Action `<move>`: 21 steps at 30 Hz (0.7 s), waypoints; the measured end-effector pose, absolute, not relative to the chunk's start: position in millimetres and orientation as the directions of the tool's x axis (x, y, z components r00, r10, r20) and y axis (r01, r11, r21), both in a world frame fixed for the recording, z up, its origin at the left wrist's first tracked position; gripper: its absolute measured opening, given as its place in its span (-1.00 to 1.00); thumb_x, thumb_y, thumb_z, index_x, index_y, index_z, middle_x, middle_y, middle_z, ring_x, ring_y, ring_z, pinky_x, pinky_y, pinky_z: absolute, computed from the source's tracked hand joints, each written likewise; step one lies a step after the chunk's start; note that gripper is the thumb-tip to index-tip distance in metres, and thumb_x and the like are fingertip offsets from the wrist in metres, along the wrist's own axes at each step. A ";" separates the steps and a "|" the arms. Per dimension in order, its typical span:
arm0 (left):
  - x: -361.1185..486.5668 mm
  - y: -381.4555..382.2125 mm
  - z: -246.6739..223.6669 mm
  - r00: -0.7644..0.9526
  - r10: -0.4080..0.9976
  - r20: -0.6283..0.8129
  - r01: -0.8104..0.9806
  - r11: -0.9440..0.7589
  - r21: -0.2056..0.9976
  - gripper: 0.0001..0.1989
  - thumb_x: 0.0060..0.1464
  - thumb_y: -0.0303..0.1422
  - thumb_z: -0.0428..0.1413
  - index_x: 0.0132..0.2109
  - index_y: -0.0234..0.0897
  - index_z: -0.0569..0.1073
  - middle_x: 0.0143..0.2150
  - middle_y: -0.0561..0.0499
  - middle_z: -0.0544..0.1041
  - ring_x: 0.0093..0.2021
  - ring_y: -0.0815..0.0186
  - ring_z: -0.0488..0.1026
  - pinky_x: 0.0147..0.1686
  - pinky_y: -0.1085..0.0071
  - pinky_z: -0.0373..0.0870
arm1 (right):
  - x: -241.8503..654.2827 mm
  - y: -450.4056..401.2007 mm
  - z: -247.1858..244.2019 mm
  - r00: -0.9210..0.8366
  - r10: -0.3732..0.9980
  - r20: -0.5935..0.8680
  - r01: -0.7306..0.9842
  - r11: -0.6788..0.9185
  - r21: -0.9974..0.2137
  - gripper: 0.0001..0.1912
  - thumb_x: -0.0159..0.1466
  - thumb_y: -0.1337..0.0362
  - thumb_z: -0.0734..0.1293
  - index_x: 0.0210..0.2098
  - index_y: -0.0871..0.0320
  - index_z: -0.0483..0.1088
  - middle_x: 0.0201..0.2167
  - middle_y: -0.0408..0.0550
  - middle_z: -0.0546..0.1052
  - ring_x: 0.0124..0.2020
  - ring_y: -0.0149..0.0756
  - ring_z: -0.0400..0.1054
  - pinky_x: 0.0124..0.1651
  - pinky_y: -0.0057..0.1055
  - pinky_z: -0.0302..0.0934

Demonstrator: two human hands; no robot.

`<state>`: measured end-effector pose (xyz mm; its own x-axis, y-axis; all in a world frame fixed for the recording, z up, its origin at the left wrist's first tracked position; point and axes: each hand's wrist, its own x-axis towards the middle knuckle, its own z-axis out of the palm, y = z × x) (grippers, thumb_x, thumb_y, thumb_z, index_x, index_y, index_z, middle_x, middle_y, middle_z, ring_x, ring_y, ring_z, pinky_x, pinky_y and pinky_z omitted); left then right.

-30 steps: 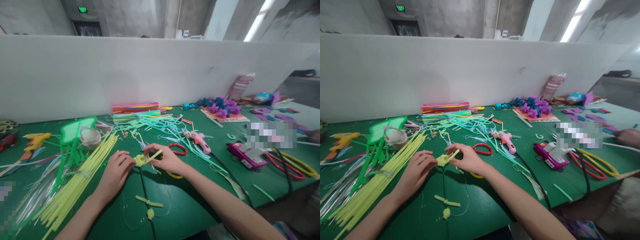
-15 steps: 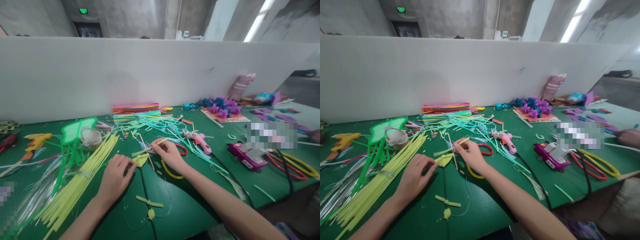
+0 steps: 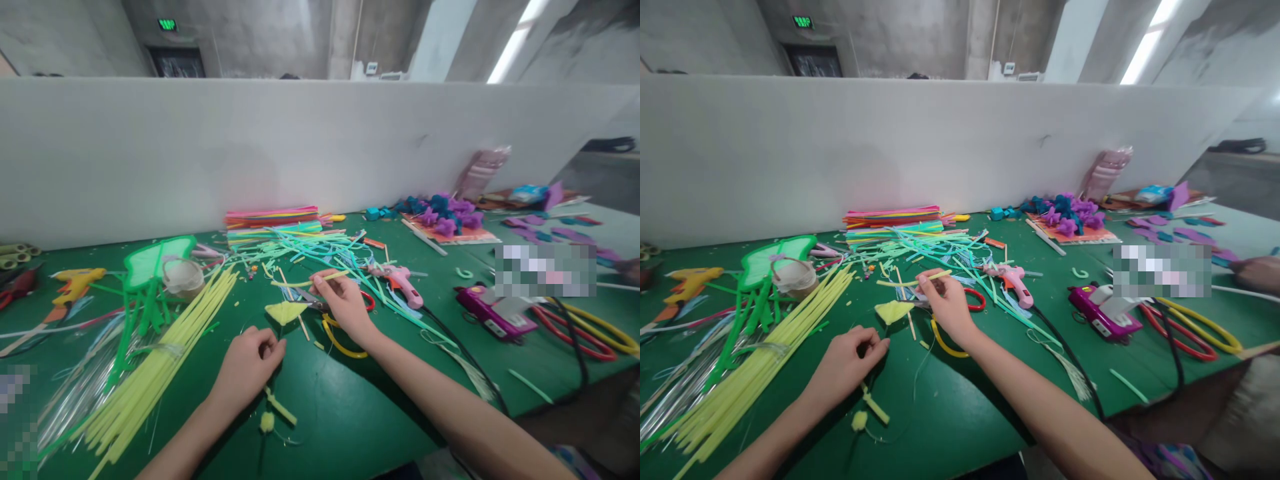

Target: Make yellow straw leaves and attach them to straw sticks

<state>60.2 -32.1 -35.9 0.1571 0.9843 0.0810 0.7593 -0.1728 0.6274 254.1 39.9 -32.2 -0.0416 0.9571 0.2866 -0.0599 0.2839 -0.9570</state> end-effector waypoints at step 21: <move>53.4 -34.4 -30.7 -0.091 0.990 0.111 0.204 -0.091 0.975 -0.67 0.15 -0.13 0.08 -0.45 -0.27 0.37 -0.60 0.17 0.25 -0.58 0.45 0.17 -0.55 0.53 0.11 | 258.0 40.1 -30.8 0.180 0.956 0.232 -0.272 0.275 -0.922 -0.63 0.27 -0.03 0.25 -0.40 0.17 0.38 -0.56 -0.16 0.42 -0.52 -0.43 0.30 -0.42 -0.48 0.20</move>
<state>53.4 -34.4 -30.7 -0.0906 0.9896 0.1115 0.2041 -0.0911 0.9747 258.0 40.1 -30.8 0.1802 0.9558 0.2323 -0.2723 0.2754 -0.9220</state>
